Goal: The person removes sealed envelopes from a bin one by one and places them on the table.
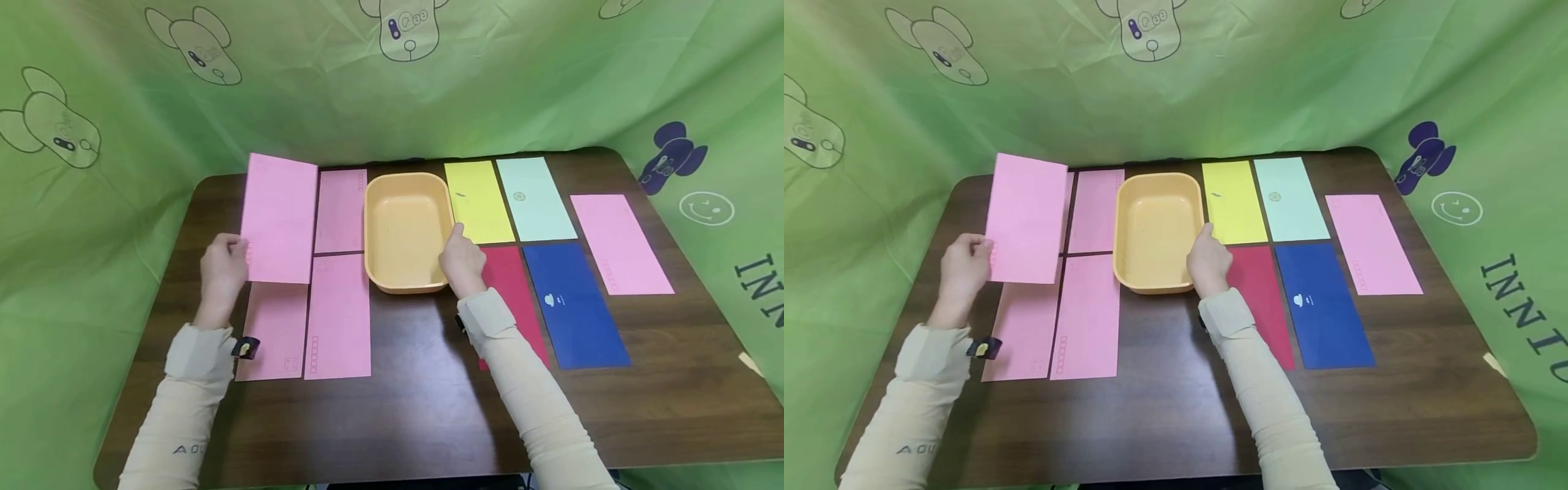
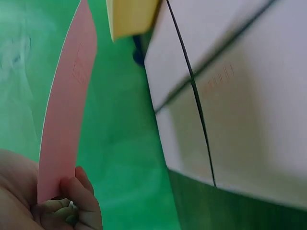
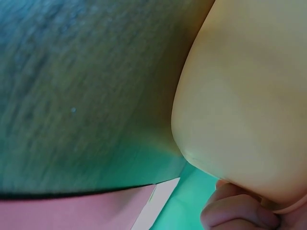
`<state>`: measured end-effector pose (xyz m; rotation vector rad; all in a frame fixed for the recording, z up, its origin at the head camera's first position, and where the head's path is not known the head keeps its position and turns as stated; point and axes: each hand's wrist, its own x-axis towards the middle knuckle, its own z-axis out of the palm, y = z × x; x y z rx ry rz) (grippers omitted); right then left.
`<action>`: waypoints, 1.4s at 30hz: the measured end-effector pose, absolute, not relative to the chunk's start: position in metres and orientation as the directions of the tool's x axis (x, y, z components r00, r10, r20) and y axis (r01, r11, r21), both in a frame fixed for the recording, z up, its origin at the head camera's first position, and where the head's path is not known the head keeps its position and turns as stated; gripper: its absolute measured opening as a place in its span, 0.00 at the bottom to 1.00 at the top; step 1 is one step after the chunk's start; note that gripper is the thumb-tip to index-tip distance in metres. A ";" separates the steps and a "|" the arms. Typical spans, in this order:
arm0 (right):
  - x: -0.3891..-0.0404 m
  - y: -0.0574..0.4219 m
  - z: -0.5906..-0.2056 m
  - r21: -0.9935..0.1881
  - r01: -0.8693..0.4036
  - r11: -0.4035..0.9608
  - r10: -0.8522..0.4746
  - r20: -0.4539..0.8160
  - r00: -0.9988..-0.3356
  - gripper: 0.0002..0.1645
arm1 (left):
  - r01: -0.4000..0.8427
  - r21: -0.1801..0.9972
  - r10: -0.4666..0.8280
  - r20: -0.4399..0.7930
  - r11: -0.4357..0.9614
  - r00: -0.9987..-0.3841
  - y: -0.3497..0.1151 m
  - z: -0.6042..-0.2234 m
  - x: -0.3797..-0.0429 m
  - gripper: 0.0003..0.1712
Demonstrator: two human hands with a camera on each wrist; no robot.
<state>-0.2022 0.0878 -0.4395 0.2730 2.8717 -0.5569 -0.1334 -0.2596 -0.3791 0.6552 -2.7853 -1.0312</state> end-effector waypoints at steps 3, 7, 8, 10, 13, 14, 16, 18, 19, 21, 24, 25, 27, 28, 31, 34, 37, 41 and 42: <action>-0.202 0.088 -0.439 -0.348 0.217 0.912 0.139 -0.235 -0.962 0.25 | -0.407 0.630 -0.467 -0.078 0.662 -0.881 -0.279 -0.383 -0.130 0.25; -0.202 0.088 -0.439 -0.343 0.223 0.912 0.140 -0.249 -0.958 0.25 | -0.469 0.598 -0.498 -0.131 0.650 -0.857 -0.301 -0.390 -0.126 0.26; -0.202 0.088 -0.439 -0.342 0.226 0.912 0.142 -0.252 -0.957 0.24 | -0.482 0.590 -0.505 -0.142 0.647 -0.851 -0.305 -0.392 -0.125 0.26; -0.203 0.088 -0.439 -0.341 0.230 0.912 0.145 -0.256 -0.956 0.24 | -0.505 0.578 -0.515 -0.164 0.641 -0.841 -0.313 -0.396 -0.124 0.27; -0.204 0.087 -0.439 -0.339 0.230 0.912 0.145 -0.258 -0.955 0.25 | -0.531 0.568 -0.529 -0.188 0.628 -0.827 -0.320 -0.401 -0.122 0.27; -0.204 0.087 -0.439 -0.338 0.230 0.913 0.145 -0.260 -0.955 0.25 | -0.535 0.565 -0.532 -0.191 0.627 -0.825 -0.322 -0.402 -0.121 0.27; -0.203 0.087 -0.439 -0.336 0.230 0.913 0.144 -0.261 -0.954 0.24 | -0.539 0.564 -0.535 -0.194 0.625 -0.822 -0.325 -0.405 -0.119 0.28; -0.203 0.087 -0.439 -0.337 0.228 0.914 0.143 -0.259 -0.955 0.23 | -0.538 0.567 -0.538 -0.188 0.624 -0.822 -0.328 -0.406 -0.117 0.27; -0.202 0.087 -0.439 -0.338 0.227 0.913 0.143 -0.257 -0.956 0.22 | -0.536 0.567 -0.537 -0.185 0.626 -0.823 -0.329 -0.406 -0.117 0.27; -0.201 0.088 -0.440 -0.339 0.228 0.913 0.144 -0.254 -0.956 0.21 | -0.530 0.566 -0.533 -0.181 0.631 -0.827 -0.334 -0.407 -0.115 0.27; -0.202 0.088 -0.440 -0.340 0.225 0.913 0.143 -0.250 -0.958 0.20 | -0.519 0.550 -0.510 -0.185 0.654 -0.840 -0.344 -0.408 -0.115 0.27; -0.202 0.088 -0.440 -0.339 0.226 0.913 0.145 -0.250 -0.957 0.20 | -0.515 0.543 -0.503 -0.186 0.663 -0.844 -0.348 -0.408 -0.115 0.27; -0.202 0.089 -0.439 -0.338 0.226 0.913 0.145 -0.248 -0.958 0.20 | -0.519 0.539 -0.494 -0.205 0.663 -0.845 -0.356 -0.411 -0.115 0.27; -0.202 0.089 -0.439 -0.339 0.228 0.913 0.147 -0.248 -0.958 0.20 | -0.524 0.540 -0.491 -0.218 0.659 -0.843 -0.360 -0.413 -0.114 0.27; -0.202 0.088 -0.438 -0.340 0.228 0.912 0.147 -0.250 -0.957 0.21 | -0.552 0.538 -0.497 -0.260 0.637 -0.828 -0.369 -0.418 -0.112 0.28; -0.202 0.088 -0.438 -0.338 0.228 0.913 0.143 -0.258 -0.955 0.22 | -0.570 0.518 -0.497 -0.289 0.637 -0.818 -0.377 -0.425 -0.109 0.28; -0.203 0.089 -0.439 -0.337 0.228 0.913 0.143 -0.258 -0.955 0.23 | -0.573 0.502 -0.497 -0.292 0.648 -0.818 -0.382 -0.432 -0.107 0.28; -0.203 0.088 -0.439 -0.336 0.227 0.914 0.144 -0.252 -0.957 0.23 | -0.586 0.513 -0.501 -0.310 0.627 -0.808 -0.384 -0.438 -0.106 0.30; -0.202 0.088 -0.439 -0.335 0.224 0.915 0.142 -0.253 -0.957 0.24 | -0.590 0.519 -0.507 -0.309 0.619 -0.804 -0.384 -0.440 -0.106 0.30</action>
